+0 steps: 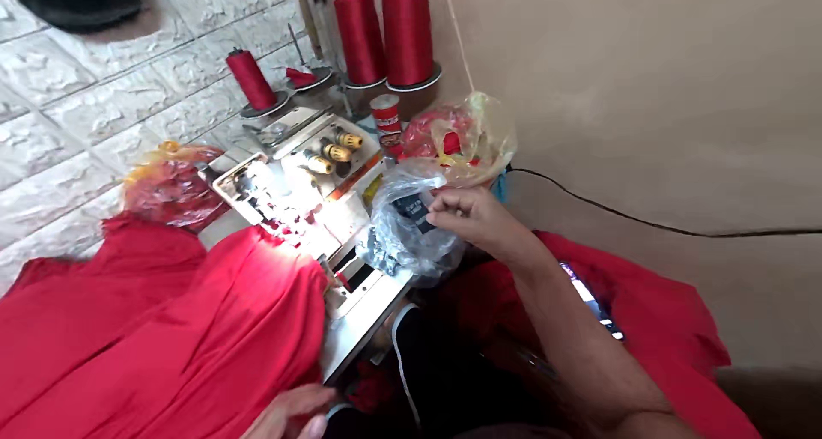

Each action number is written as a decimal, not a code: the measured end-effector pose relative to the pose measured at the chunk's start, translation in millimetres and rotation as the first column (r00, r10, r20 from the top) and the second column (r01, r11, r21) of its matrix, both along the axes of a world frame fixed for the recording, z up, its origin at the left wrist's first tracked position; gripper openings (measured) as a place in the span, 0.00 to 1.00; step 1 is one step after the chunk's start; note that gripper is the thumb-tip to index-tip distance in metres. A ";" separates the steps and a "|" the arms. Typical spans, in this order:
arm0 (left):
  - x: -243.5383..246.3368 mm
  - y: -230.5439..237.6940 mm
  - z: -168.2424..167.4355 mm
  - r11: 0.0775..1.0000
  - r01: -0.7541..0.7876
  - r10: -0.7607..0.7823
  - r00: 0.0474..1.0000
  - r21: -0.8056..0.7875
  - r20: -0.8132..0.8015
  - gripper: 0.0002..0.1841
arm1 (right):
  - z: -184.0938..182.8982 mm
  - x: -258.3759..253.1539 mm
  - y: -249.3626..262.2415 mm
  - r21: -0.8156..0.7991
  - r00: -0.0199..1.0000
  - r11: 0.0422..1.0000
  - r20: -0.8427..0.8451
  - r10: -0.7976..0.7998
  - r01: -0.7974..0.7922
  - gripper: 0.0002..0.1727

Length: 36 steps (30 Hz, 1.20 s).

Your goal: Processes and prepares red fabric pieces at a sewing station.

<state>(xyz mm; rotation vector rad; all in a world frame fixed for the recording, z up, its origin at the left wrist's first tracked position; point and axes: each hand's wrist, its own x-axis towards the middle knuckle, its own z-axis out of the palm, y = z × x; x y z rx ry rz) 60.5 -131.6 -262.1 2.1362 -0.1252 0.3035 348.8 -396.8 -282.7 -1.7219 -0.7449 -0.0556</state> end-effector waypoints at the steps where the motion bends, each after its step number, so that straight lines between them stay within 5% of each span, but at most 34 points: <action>1: 8.2 -7.4 -3.3 1.000 -0.017 0.017 1.000 -0.011 0.005 0.12 | 1.9 -6.5 2.0 -0.009 1.000 1.000 0.013 0.021 -0.021 0.06; 4: 34.1 -33.2 -17.4 0.979 -0.145 0.158 0.984 -0.143 0.080 0.13 | 5.1 -28.9 18.1 -0.071 0.973 0.987 0.175 0.151 -0.141 0.05; 8: 61.0 -41.3 -22.8 0.909 -0.142 0.221 0.961 -0.392 0.164 0.30 | 1.3 -61.2 53.5 -0.151 0.851 0.929 0.373 0.369 -0.337 0.09; 12: 67.0 -36.4 -26.2 0.808 -0.213 0.402 0.881 -0.549 0.249 0.05 | 0.9 -74.6 81.2 -0.137 0.800 0.880 0.371 0.471 -0.455 0.07; 15: 65.5 -33.2 -28.5 0.714 -0.286 0.511 0.836 -0.639 0.198 0.04 | 1.4 -74.4 96.9 -0.019 0.858 0.894 0.272 0.436 -0.448 0.03; 19: 63.6 -27.6 -32.2 0.585 -0.220 0.457 0.885 -0.781 0.092 0.05 | -3.1 -75.2 112.6 0.192 0.830 0.807 0.138 0.541 -0.558 0.04; 24: 63.0 -21.1 -40.8 0.496 -0.080 0.280 0.957 -0.865 0.072 0.13 | -10.6 -84.1 121.3 0.242 0.788 0.756 0.070 0.611 -0.608 0.11; 28: 62.0 -18.7 -41.7 0.530 -0.097 0.275 0.960 -0.842 0.062 0.17 | -15.2 -84.7 124.0 0.230 0.771 0.743 0.063 0.633 -0.629 0.07; 32: 59.4 -15.2 -40.4 0.738 -0.243 0.399 0.910 -0.629 0.117 0.06 | -14.3 -80.0 123.6 0.165 0.781 0.765 0.071 0.620 -0.622 0.02; 36: 52.7 -8.9 -31.5 0.836 -0.218 0.317 0.941 -0.504 0.120 0.09 | -10.3 -77.6 122.5 0.135 0.775 0.767 0.010 0.631 -0.627 0.01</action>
